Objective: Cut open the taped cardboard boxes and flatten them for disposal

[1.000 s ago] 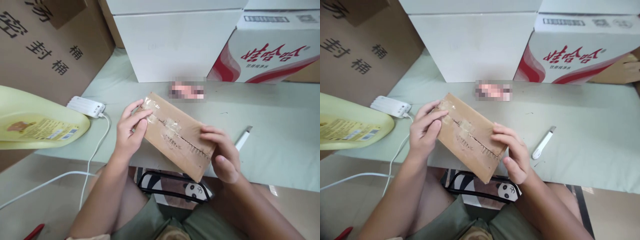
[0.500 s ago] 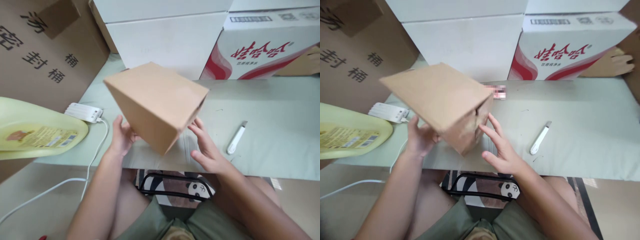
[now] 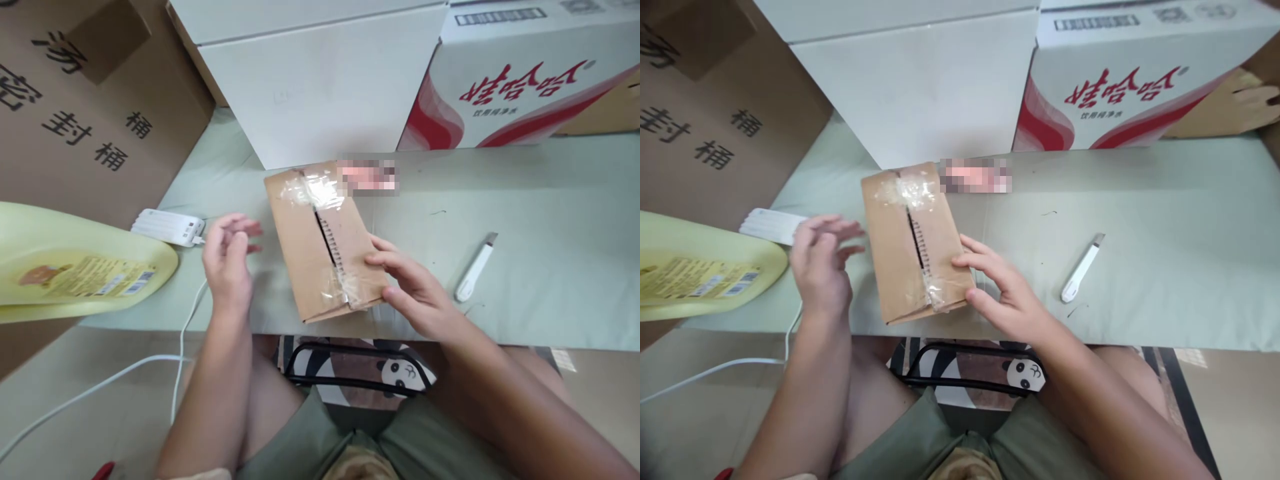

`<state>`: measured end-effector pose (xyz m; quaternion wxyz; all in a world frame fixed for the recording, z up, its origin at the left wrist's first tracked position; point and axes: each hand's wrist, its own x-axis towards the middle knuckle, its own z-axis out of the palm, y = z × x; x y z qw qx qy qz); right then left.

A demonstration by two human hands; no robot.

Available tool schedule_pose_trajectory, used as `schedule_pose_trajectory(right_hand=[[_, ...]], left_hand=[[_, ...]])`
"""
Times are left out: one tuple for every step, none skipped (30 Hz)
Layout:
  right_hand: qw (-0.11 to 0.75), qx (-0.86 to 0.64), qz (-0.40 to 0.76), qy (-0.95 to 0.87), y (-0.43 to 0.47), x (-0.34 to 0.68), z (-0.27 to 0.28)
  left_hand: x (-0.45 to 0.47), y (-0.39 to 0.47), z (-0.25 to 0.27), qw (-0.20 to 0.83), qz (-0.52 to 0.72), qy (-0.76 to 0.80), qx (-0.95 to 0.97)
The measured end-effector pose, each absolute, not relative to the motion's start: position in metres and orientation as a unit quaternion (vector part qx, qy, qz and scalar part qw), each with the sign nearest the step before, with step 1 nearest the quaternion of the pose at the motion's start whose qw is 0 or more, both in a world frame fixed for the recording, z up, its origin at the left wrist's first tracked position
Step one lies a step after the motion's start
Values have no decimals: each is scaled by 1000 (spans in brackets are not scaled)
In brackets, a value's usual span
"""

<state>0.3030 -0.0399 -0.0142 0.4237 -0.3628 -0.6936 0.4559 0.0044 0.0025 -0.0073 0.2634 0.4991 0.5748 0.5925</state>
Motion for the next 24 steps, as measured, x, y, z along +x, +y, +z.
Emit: schedule_pose_trajectory(right_hand=[[425, -355, 461, -693, -40, 300, -16], [426, -348, 466, -693, -40, 297, -17], [426, -342, 472, -692, -39, 295, -18], [426, -338, 477, -690, -38, 294, -18], [426, -334, 482, -689, -37, 293, -18], [427, -330, 484, -689, -36, 293, -18], [429, -326, 483, -690, -35, 292, -18], [432, -324, 478, -693, -35, 292, -19], [435, -319, 473, -696, -35, 291, -19], [438, -317, 467, -700, -35, 291, -19], [441, -315, 463, -702, -36, 290, -20], [444, -315, 459, -702, -37, 288, -21], [447, -315, 457, -701, -38, 287, -21], [449, -316, 456, -700, -39, 286, -21], [450, -316, 454, -701, -39, 285, -21], [450, -315, 452, -703, -40, 285, -21], [449, -314, 449, -706, -40, 285, -21], [447, -315, 445, -709, -40, 285, -20], [445, -317, 441, -712, -40, 285, -20], [443, -320, 438, -714, -40, 285, -19], [442, -321, 436, -715, -40, 286, -19], [443, -322, 436, -714, -40, 286, -19], [444, -321, 439, -712, -40, 286, -19], [445, -320, 444, -709, -41, 286, -20]], left_hand=[[6, 3, -9, 222, 630, 530, 522], [8, 2, -11, 197, 637, 488, 563], [12, 0, -12, 180, 620, 459, 610], [15, -2, -13, 168, 589, 445, 653], [20, -4, -13, 159, 556, 442, 685], [24, -6, -13, 148, 532, 444, 706], [27, -8, -14, 139, 519, 446, 716], [30, -10, -14, 132, 515, 445, 721], [33, -11, -15, 127, 518, 441, 722], [34, -12, -16, 121, 521, 435, 724], [34, -12, -16, 113, 520, 431, 729], [33, -12, -17, 105, 515, 430, 734], [32, -11, -17, 96, 506, 432, 741], [30, -10, -17, 87, 496, 434, 747], [29, -10, -17, 81, 486, 437, 753], [27, -9, -17, 79, 478, 439, 756], [26, -9, -17, 82, 473, 440, 759], [25, -9, -17, 87, 472, 440, 759], [24, -9, -16, 92, 472, 440, 758], [24, -10, -16, 98, 472, 440, 757], [24, -10, -16, 103, 472, 442, 756], [25, -11, -16, 107, 472, 444, 755], [25, -11, -16, 111, 471, 445, 753], [26, -11, -16, 114, 473, 446, 752]])
